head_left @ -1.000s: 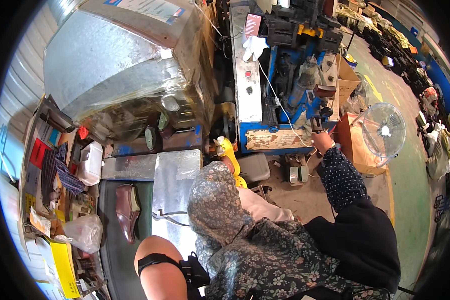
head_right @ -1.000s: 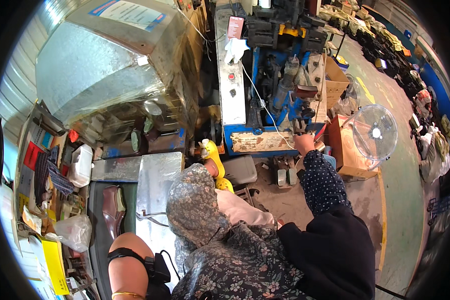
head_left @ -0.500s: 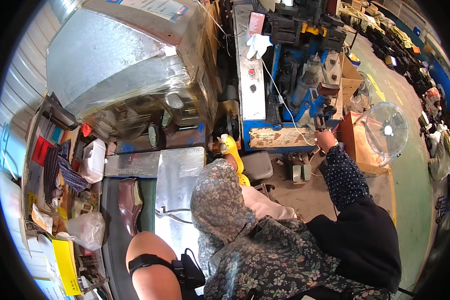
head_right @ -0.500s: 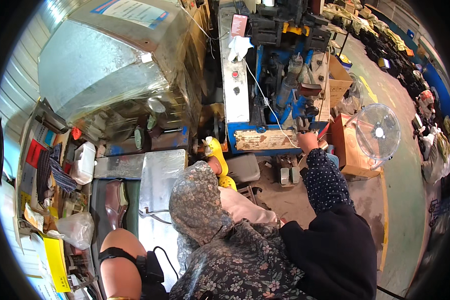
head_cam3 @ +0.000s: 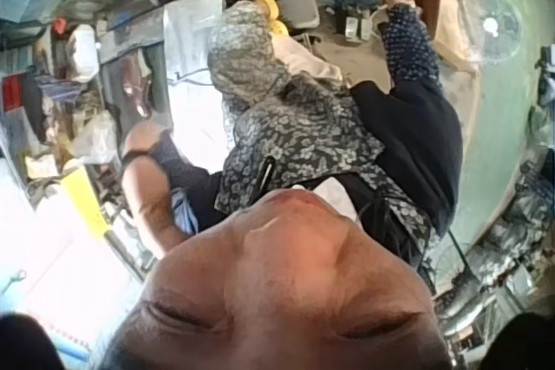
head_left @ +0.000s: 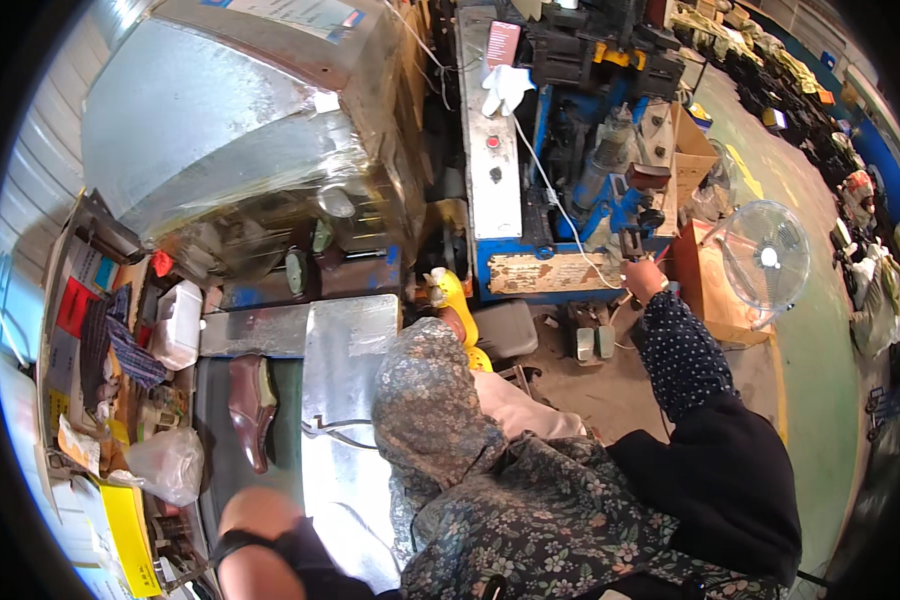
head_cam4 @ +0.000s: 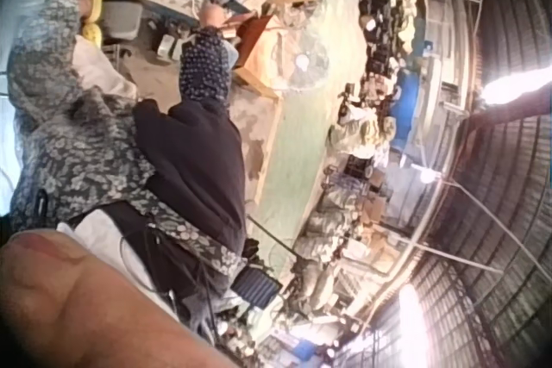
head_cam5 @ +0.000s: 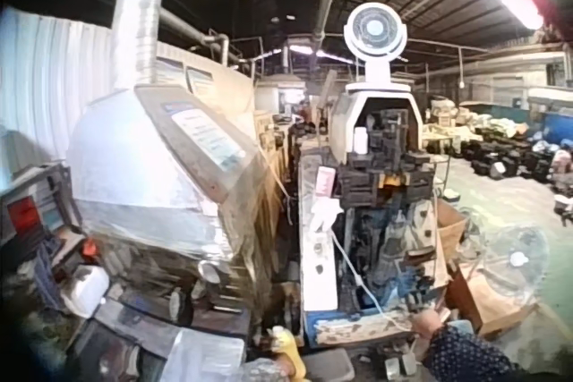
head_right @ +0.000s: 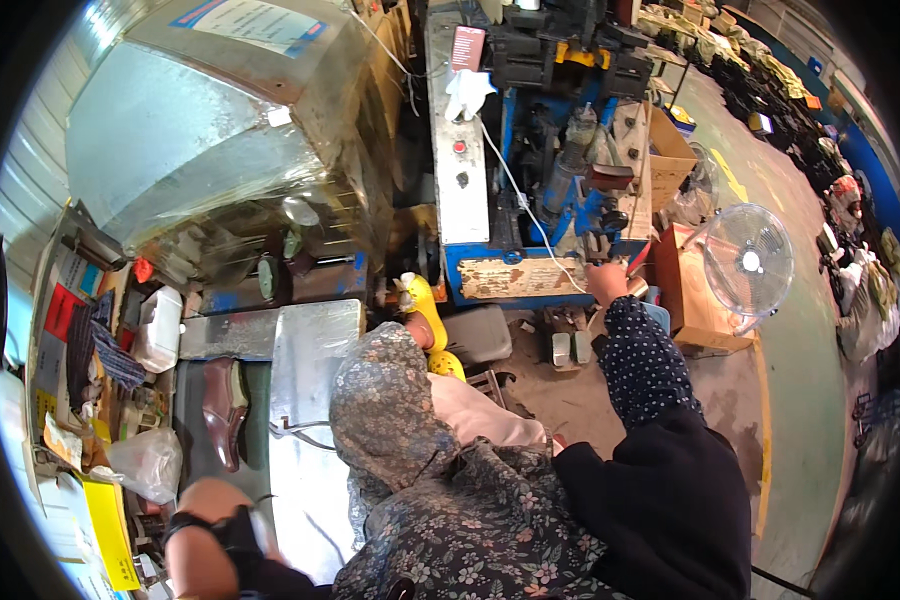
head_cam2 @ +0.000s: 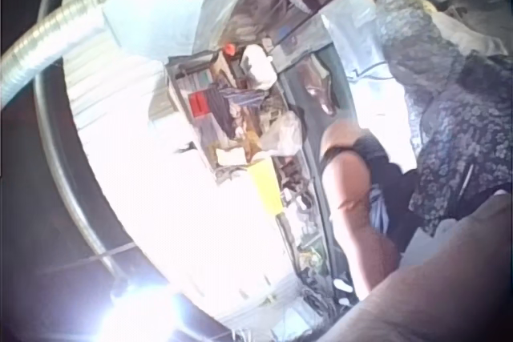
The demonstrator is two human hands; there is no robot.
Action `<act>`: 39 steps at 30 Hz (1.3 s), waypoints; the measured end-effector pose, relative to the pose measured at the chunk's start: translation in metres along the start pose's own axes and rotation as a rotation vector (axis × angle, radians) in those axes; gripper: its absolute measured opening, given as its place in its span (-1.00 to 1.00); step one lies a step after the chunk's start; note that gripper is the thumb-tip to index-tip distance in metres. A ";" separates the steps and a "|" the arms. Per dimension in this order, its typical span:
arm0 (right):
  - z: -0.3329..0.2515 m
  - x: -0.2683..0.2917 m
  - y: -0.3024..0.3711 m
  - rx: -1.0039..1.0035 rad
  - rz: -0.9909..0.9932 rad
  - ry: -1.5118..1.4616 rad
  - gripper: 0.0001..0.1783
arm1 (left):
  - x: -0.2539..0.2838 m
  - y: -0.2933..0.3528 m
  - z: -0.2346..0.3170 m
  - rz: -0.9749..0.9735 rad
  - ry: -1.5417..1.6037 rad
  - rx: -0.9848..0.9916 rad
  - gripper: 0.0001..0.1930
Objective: Applying adhesive to a shoe upper and attaching the sole as part of the manufacturing process.
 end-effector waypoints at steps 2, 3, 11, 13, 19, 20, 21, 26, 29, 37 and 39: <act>-0.014 0.007 0.002 -0.143 0.018 -0.016 -0.52 | 0.004 0.001 -0.009 0.019 0.024 -0.008 -0.76; -0.022 0.012 0.002 -0.167 0.006 -0.028 -0.52 | 0.005 0.001 -0.012 0.031 0.038 -0.010 -0.76; -0.019 0.021 0.006 -0.239 0.011 -0.167 -0.56 | 0.014 -0.001 -0.015 0.048 0.083 -0.031 -0.75; -0.033 0.028 0.006 -0.308 -0.030 -0.174 -0.56 | 0.011 -0.001 -0.017 0.051 0.069 -0.033 -0.75; -0.025 0.022 0.003 -0.043 -0.024 0.079 -0.75 | 0.005 -0.007 -0.011 0.047 0.039 -0.015 -0.74; -0.027 0.019 0.003 0.097 -0.053 0.216 -0.80 | 0.003 -0.008 -0.010 0.051 0.031 -0.007 -0.74; -0.026 0.020 0.006 0.184 -0.008 0.268 -0.82 | 0.001 -0.009 -0.008 0.054 0.023 0.000 -0.74; -0.013 0.006 -0.001 0.039 -0.050 0.110 -0.78 | -0.009 -0.011 -0.002 0.052 -0.007 0.005 -0.74; -0.009 0.001 -0.001 -0.154 -0.062 -0.086 -0.69 | -0.014 -0.010 -0.001 0.046 -0.024 -0.001 -0.74; -0.016 0.011 0.000 -0.385 -0.012 -0.194 -0.51 | -0.026 -0.008 0.002 0.009 -0.067 -0.038 -0.73; -0.013 0.009 0.000 -0.396 0.031 -0.196 -0.53 | -0.026 -0.008 0.001 -0.003 -0.070 -0.046 -0.73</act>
Point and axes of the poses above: each hand's wrist, its own y-axis away from the middle knuckle, its own x-axis out of the back of the hand, z = x × y, the point moved 3 cm from there along -y, towards the middle knuckle, and after that the axes turned 11 degrees about z, right-handed, at the moved point
